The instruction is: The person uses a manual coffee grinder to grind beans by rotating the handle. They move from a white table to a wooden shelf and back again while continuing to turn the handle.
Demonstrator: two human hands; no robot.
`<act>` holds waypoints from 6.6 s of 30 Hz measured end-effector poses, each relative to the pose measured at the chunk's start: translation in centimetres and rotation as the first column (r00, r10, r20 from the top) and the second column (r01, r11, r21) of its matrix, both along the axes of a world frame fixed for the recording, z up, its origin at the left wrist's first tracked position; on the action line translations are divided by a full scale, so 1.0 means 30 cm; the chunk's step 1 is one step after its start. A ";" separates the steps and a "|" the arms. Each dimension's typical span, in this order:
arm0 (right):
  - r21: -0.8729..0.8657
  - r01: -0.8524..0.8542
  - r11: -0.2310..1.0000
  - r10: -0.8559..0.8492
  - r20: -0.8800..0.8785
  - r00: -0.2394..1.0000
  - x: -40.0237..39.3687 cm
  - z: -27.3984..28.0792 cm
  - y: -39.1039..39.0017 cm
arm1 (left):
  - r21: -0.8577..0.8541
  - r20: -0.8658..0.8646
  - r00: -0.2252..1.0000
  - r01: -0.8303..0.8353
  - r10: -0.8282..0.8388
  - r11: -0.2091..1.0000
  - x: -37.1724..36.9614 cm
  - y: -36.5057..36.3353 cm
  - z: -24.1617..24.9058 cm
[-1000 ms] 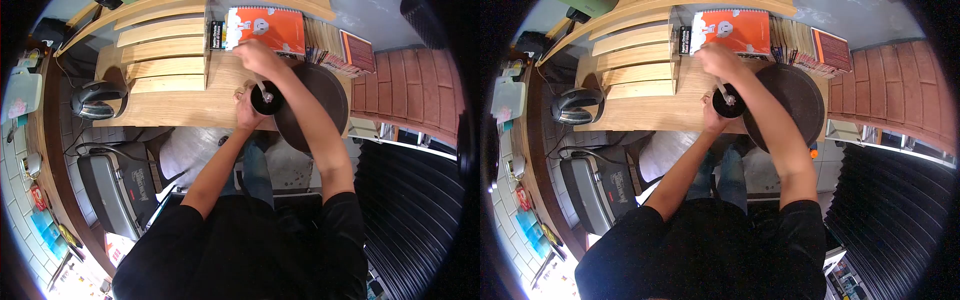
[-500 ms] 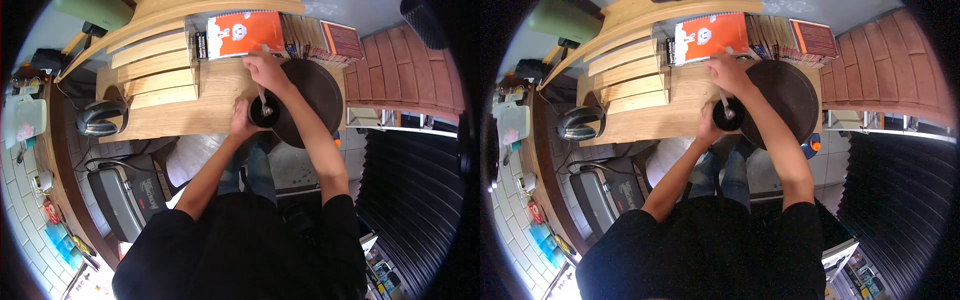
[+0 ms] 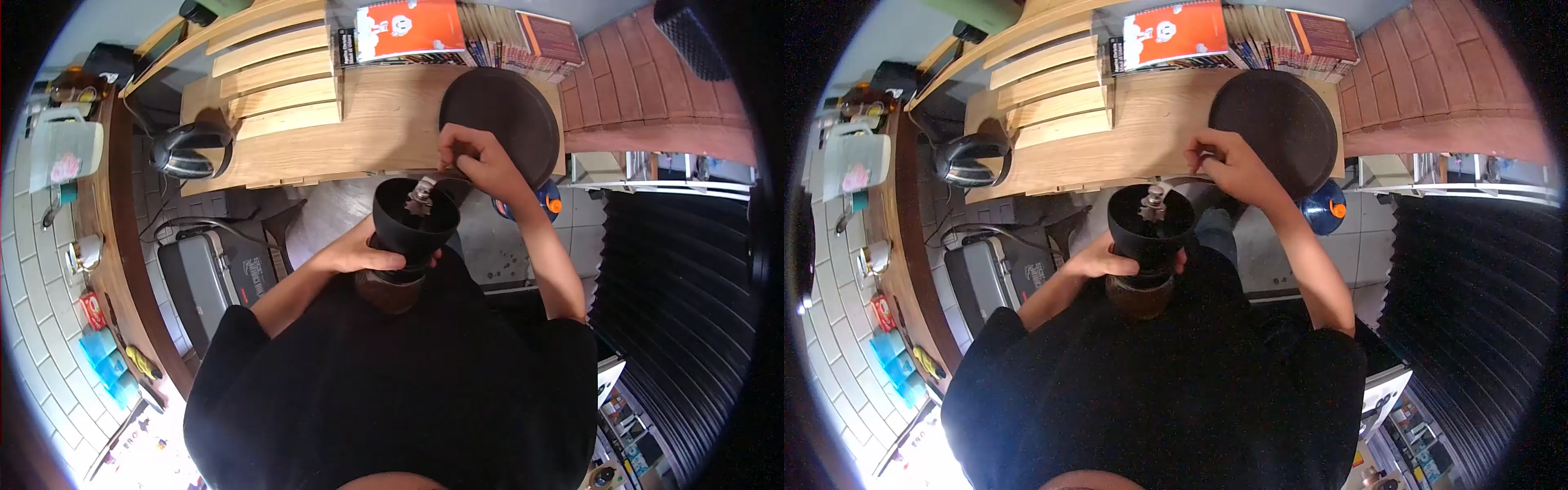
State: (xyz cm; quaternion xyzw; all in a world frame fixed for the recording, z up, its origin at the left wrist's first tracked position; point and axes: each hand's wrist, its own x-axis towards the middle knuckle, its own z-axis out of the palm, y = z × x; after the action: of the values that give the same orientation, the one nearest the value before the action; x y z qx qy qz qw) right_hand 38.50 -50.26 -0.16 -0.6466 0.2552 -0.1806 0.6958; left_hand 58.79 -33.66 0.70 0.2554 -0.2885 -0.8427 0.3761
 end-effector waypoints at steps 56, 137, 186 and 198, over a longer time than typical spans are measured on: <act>-0.405 0.841 -0.360 -0.843 0.527 -0.107 -0.176 0.462 1.997 | -0.213 0.190 0.080 0.976 -0.978 0.038 -0.652 0.522 0.085; -0.897 0.027 -0.440 -0.610 0.276 -0.743 -0.067 0.589 2.077 | -0.118 0.193 -0.735 0.640 -0.650 -0.759 -1.335 1.061 0.293; -0.934 0.159 -0.319 -0.772 0.160 -0.615 -0.309 0.605 2.070 | -0.318 0.180 -0.592 0.720 -0.785 -0.616 -1.327 1.175 0.169; -0.923 0.358 -0.143 -0.843 -0.076 -0.532 -0.512 0.665 1.958 | -0.190 0.117 -0.825 0.527 -0.552 -0.828 -1.330 1.195 0.296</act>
State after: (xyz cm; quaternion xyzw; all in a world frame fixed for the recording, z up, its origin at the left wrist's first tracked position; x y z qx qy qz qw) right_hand 23.14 8.47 19.78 -0.3471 0.8764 -0.3108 -0.1221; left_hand 18.88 2.21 9.57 -0.2970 -0.3674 -0.5919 -0.6531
